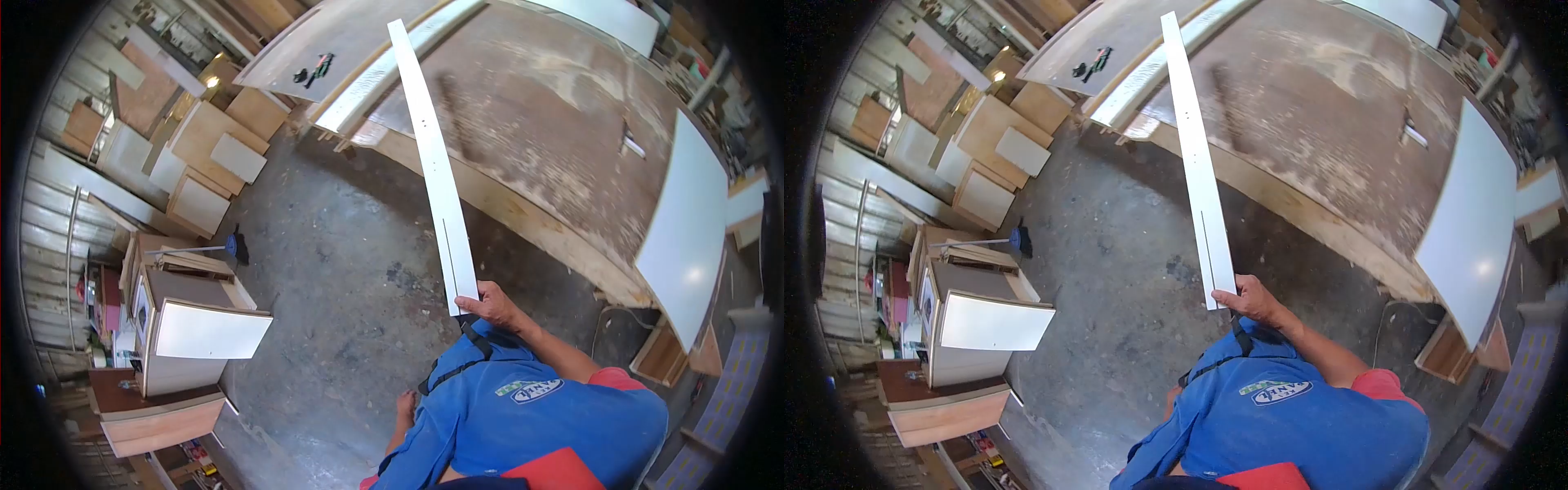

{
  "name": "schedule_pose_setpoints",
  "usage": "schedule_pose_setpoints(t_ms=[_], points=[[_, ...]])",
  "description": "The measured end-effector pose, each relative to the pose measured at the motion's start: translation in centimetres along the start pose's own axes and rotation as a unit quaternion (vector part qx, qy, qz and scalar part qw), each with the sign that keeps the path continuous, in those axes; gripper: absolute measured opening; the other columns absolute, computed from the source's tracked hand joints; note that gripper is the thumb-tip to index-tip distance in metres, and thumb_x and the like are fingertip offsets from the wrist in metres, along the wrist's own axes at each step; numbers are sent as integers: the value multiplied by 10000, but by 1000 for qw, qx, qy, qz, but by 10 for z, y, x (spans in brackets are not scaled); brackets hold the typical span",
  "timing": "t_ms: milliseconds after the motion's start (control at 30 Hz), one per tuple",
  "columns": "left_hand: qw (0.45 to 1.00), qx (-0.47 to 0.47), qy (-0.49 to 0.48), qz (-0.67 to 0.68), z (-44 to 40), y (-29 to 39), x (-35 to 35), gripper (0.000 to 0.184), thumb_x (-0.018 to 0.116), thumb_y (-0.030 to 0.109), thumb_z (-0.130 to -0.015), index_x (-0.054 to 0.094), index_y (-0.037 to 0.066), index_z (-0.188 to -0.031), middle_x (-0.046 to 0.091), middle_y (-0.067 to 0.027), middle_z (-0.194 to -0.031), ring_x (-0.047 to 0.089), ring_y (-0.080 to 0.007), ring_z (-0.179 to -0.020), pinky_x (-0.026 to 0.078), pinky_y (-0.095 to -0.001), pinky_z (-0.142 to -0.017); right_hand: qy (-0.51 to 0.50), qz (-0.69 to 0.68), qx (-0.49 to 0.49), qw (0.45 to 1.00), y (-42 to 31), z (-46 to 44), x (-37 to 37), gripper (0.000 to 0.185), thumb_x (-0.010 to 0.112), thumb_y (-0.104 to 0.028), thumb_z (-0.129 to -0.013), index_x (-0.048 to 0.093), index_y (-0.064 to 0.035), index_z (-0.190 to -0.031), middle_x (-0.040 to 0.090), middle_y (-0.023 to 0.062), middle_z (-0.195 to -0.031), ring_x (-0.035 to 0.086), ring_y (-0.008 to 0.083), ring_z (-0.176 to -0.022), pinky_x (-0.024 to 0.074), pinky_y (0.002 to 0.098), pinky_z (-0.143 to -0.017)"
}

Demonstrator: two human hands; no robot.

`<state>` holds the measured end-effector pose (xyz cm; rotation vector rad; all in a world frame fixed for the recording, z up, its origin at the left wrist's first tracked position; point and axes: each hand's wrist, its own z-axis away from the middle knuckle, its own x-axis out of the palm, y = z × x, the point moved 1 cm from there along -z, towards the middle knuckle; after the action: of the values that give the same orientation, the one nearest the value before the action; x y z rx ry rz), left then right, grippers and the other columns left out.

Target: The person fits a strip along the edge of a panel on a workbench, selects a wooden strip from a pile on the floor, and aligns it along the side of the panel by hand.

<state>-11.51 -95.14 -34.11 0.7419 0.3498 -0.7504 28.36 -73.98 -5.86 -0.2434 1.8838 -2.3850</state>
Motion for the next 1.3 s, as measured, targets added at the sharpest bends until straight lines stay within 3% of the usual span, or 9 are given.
schedule_pose_setpoints(t_ms=[267, 467, 633, 800, 1000, 1133, 1167, 1233, 1300], points=[[984, 21, 153, 93, -78, 37, -43, 308, 578, 300, -897, 702, 77, -1069, 683, -77, -811, 634, -217, -652, 502, -371, -551, -58, -12, -28, 998, -62, -221, 21, 345, 680, -293, -943, 696, 23, -1081, 711, 49, -916, 640, 120, -845, 511, 290, -758], [920, 132, 357, 94, -157, 67, -101, 302, 576, 300, -898, 698, 70, -1050, 678, -83, -795, 638, -224, -648, 508, -380, -550, -94, -6, -25, 995, -102, -349, 66, 335, 663, -297, -954, 706, 20, -1052, 703, 51, -895, 624, 108, -809, 503, 281, -718], [949, -10, 269, 165, -214, 77, -149, 302, 569, 306, -906, 697, 65, -1037, 674, -78, -781, 637, -220, -645, 508, -378, -549, -120, 16, -23, 992, -109, -438, 106, 319, 663, -283, -953, 707, 18, -1049, 705, 48, -885, 620, 108, -800, 501, 290, -706], [969, -66, 184, 152, -280, 62, -234, 305, 563, 312, -915, 695, 60, -1024, 669, -72, -768, 635, -216, -642, 507, -375, -548, -157, 73, -31, 984, -105, -528, 147, 316, 669, -280, -950, 701, 16, -1057, 702, 32, -884, 621, 108, -805, 498, 292, -712], [989, -93, 89, 71, -353, 18, -408, 310, 555, 319, -926, 693, 55, -1009, 664, -66, -751, 634, -212, -639, 506, -372, -547, -229, 28, 37, 972, -145, -635, 223, 353, 695, -342, -929, 693, -6, -1038, 673, 17, -886, 586, 99, -839, 473, 290, -750], [992, -117, -7, -54, -429, -3, -565, 315, 549, 323, -933, 692, 51, -999, 660, -62, -741, 633, -208, -636, 506, -370, -546, -255, -6, 90, 963, -187, -683, 280, 376, 702, -374, -917, 686, -15, -1028, 608, -24, -855, 523, 83, -815, 427, 260, -736], [890, -172, 137, 399, -444, -3, -597, 304, 564, 323, -932, 689, 52, -990, 641, -35, -708, 596, -198, -600, 477, -349, -527, -274, -28, 98, 956, -194, -696, 293, 374, 704, -364, -917, 686, -15, -1050, 580, -47, -850, 494, 66, -810, 404, 243, -724], [902, -144, 226, 339, -494, 31, -689, 298, 591, 262, -945, 671, 15, -1092, 651, -62, -891, 574, -137, -725, 460, -278, -592, -293, -26, 113, 949, -201, -724, 313, 428, 699, -408, -908, 667, -1, -1037, 604, -17, -895, 521, 92, -848, 420, 252, -770], [861, -41, 275, 427, -537, 83, -770, 421, 614, 158, -946, 585, -10, -1331, 664, -78, -1125, 603, -119, -950, 503, -273, -782, -321, -17, 171, 931, -202, -753, 331, 443, 697, -413, -906, 669, -3, -1071, 609, -13, -928, 518, 83, -879, 414, 250, -790]])
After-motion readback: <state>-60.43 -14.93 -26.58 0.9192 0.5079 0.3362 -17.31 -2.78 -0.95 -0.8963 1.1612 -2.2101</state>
